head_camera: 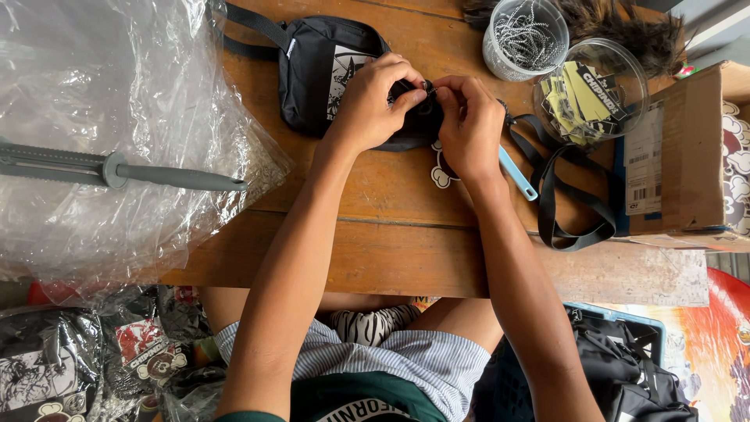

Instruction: The person assembles a keychain by attaching a metal chain to a cartoon character-shaped tag and then connecting the tag to a small black pouch. They thread the chain through the tag and secure it to the pouch's zipper pull.

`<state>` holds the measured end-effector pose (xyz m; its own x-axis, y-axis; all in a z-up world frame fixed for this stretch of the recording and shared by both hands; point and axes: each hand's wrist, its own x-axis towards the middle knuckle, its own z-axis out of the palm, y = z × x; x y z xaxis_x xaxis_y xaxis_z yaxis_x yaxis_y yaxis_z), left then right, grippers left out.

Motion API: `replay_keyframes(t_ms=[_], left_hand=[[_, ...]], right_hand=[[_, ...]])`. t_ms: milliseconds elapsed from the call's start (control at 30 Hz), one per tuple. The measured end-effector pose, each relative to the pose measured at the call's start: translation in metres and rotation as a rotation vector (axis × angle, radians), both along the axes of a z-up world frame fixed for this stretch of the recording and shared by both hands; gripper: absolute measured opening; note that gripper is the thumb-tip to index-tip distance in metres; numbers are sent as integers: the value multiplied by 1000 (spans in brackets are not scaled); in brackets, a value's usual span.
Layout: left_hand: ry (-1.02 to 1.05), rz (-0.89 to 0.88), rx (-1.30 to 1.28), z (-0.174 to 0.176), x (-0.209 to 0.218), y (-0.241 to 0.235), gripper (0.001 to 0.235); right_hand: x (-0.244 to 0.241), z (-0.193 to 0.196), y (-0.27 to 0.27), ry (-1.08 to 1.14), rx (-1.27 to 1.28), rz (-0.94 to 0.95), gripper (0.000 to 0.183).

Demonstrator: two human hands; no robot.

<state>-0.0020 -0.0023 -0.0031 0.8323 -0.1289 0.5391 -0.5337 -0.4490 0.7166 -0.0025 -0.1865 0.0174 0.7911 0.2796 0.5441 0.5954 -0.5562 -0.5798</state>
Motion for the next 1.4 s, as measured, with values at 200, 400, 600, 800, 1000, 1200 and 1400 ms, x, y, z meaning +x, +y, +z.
replay_keyframes(t_ms=[200, 400, 600, 800, 1000, 1200, 1400], left_hand=[[10, 22, 1, -2, 0, 0, 9], [9, 19, 5, -4, 2, 0, 5], [-42, 10, -14, 1, 0, -1, 11], [105, 84, -16, -22, 13, -6, 8], [116, 78, 14, -26, 14, -4, 8], [108, 66, -30, -17, 9, -4, 10], [103, 66, -41, -19, 10, -3, 10]], right_hand=[[0, 2, 0, 37, 29, 47, 14], [-5, 10, 1, 89, 4, 68, 18], [-5, 16, -6, 127, -27, 103, 24], [-8, 12, -6, 103, 106, 99, 48], [2, 0, -14, 145, -26, -4, 6], [-3, 11, -9, 115, -15, 45, 10], [0, -1, -12, 86, -50, 5, 13]])
